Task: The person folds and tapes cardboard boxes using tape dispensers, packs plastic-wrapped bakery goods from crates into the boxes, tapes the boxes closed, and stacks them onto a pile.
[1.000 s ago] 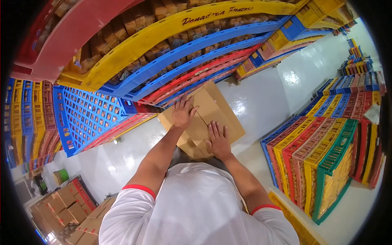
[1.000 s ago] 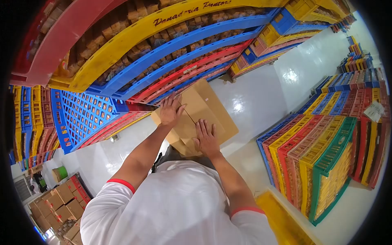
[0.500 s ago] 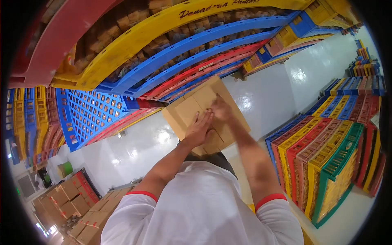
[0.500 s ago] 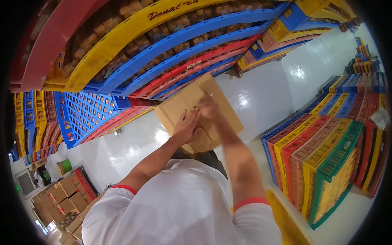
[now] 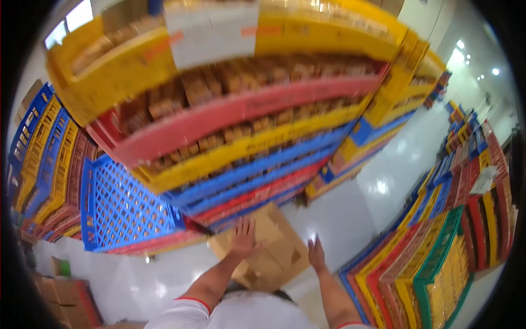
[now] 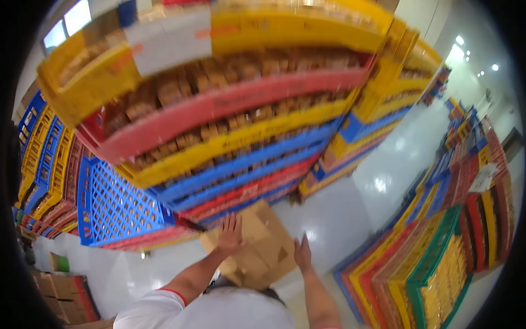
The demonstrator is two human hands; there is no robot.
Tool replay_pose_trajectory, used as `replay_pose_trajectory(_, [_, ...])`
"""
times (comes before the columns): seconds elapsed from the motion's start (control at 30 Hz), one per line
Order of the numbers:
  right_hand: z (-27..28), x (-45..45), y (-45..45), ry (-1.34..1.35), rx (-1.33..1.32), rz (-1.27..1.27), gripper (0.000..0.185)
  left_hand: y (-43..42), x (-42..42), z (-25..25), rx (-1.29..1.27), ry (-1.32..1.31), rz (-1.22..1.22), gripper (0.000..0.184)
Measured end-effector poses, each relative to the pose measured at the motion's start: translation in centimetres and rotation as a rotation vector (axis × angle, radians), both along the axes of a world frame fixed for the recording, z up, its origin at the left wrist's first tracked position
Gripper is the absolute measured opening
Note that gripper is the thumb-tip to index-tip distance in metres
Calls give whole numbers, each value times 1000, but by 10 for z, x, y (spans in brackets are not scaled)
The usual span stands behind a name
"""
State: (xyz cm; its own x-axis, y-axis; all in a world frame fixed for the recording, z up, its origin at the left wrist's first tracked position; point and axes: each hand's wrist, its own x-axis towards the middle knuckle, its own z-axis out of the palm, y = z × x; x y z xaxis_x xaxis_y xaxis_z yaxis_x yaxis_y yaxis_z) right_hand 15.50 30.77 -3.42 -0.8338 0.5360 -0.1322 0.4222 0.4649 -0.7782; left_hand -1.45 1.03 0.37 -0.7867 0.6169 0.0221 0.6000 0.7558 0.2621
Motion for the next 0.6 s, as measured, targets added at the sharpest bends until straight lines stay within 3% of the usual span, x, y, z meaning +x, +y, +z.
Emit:
replay_pose_trajectory(0.03, [25,-4,-7,32,85,-132,70,-1,-3,1,-23,-11,5,114])
replay_pose_trajectory(0.07, [32,-5,-12,37,109,-92,64,0,-3,4,-5,-33,23,114])
replay_pose_trajectory(0.1, [14,-2,-2,-317,-69,144,66,0,-4,8,10,-62,37,114])
replay_pose_trajectory(0.17, [8,-6,-17,-19,-236,613,67,-5,-2,8,40,-58,44,113])
replay_pose_trajectory(0.2, [9,-26,1,-179,55,740,62,-6,-2,7,54,-88,58,112])
replay_pose_trajectory(0.23, [46,-49,5,-314,353,882,57,-5,-4,11,72,-75,64,112])
replay_pose_trajectory(0.27, [84,-77,9,-175,399,733,54,-9,-3,13,61,-92,66,109])
replay_pose_trajectory(0.33, [267,-149,-25,215,401,506,46,-13,-3,4,58,-117,79,107])
replay_pose_trajectory(0.37, [351,-172,-48,605,457,438,42,-13,-5,-5,112,-77,62,106])
replay_pose_trajectory(0.4, [442,-183,-71,582,454,395,43,-15,-5,-16,163,-39,46,104])
replay_pose_trajectory(0.43, [518,-203,-92,1018,751,475,42,-17,-5,-21,168,-48,55,104])
replay_pose_trajectory(0.5, [616,-239,-117,1122,741,367,32,-19,-10,-24,154,31,34,101])
replay_pose_trajectory(0.53, [662,-259,-132,1129,645,338,38,-21,-11,-23,158,22,37,101])
replay_pose_trajectory(0.6, [737,-339,-109,901,852,390,54,-22,-19,-15,196,-141,81,103])
